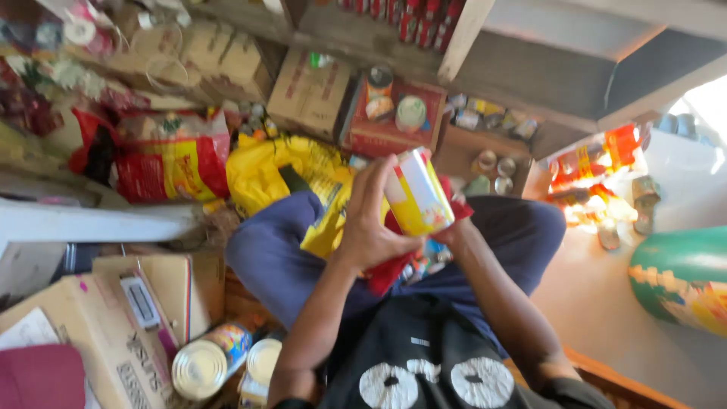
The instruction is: Wiping down canned goods with a cloth and organizing them on a shelf in a grocery store.
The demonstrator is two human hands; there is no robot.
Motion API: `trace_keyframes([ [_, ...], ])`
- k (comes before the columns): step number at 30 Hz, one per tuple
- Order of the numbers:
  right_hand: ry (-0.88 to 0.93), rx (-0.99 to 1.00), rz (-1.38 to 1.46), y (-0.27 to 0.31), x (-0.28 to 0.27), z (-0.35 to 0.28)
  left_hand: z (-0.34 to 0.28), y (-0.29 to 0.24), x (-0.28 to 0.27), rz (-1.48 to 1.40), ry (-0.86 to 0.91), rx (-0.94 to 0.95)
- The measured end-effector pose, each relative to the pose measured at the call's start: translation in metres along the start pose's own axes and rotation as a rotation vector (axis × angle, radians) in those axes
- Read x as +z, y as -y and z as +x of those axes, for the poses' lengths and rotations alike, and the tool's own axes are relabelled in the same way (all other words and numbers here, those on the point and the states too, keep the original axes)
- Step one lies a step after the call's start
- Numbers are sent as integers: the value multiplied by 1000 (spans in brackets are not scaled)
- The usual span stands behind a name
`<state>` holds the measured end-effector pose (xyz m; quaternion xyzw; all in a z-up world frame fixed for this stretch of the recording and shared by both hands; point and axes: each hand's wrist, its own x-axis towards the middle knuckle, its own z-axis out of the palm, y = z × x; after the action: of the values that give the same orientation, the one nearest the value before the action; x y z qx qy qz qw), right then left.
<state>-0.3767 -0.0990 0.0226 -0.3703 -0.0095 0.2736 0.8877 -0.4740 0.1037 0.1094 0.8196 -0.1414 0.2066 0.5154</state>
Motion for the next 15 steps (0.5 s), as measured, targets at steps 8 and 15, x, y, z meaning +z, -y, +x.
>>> trace_keyframes([
  [8, -59, -61, -22, 3, 5, -23, 2, -4, -17, -2, -77, -45],
  [15, -50, -149, -72, 18, 15, -17, 0, 4, -2, -59, -68, -41],
])
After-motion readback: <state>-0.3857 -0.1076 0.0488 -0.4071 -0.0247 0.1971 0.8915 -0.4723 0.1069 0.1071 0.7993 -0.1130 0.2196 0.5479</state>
